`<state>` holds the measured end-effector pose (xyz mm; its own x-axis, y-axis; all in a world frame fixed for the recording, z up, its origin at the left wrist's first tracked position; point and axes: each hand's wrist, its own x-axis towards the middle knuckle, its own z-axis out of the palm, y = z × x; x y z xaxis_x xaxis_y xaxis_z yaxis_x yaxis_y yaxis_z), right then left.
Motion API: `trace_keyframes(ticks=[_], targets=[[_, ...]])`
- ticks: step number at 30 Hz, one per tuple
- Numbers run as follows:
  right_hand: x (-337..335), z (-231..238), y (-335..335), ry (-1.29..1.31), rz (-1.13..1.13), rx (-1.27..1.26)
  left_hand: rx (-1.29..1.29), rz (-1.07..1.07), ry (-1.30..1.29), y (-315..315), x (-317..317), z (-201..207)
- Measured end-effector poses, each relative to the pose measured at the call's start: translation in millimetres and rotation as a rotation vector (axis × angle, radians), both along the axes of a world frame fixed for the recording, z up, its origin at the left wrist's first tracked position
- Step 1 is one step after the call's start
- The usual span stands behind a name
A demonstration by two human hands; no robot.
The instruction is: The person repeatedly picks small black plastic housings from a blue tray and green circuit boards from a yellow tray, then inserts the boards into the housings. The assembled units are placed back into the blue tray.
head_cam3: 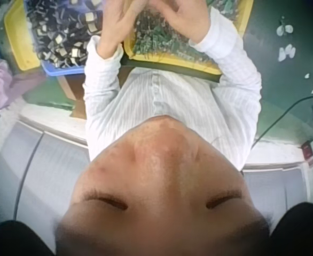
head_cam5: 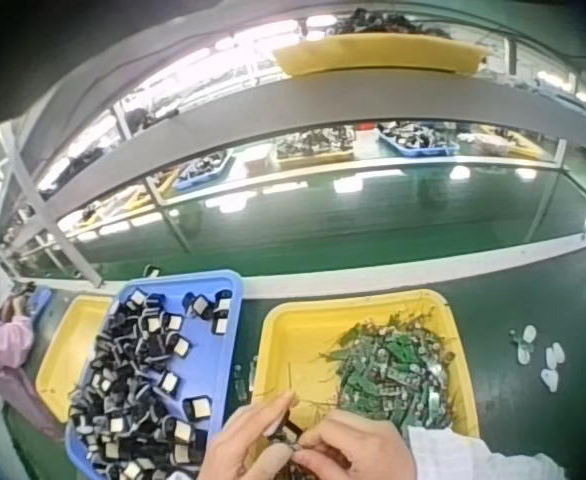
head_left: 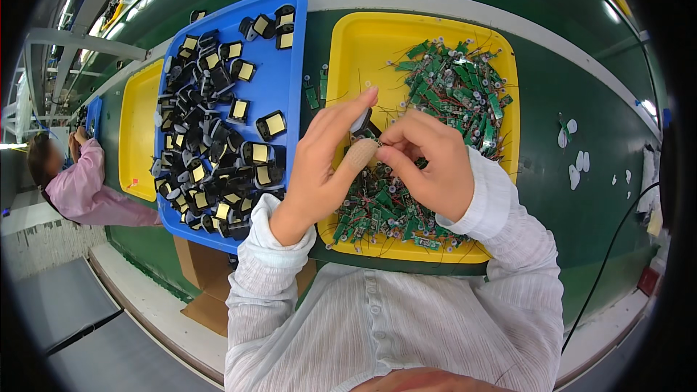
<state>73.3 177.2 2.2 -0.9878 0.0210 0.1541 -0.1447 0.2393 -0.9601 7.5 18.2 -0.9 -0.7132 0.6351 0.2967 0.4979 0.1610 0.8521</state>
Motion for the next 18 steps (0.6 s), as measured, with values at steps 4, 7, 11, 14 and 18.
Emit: trace_keyframes(ticks=[4, 7, 11, 14, 18], targets=[[0, -2, 0, 0.007, 0.002, -0.057, 0.192, -0.013, -0.29, 0, 3, -3], [-2, 1, 1, 0.107, -0.008, 0.073, 0.25, 0.004, -0.343, -1, 4, -4], [0, 9, -3, 0.142, -0.012, 0.16, 0.193, 0.061, -0.265, -4, 7, -5], [2, 18, 1, 0.048, 0.005, 0.166, 0.046, 0.033, -0.15, -8, 3, 8], [-9, 39, 24, 0.193, -0.142, 0.262, -0.422, 0.268, 0.395, -34, -20, 27]])
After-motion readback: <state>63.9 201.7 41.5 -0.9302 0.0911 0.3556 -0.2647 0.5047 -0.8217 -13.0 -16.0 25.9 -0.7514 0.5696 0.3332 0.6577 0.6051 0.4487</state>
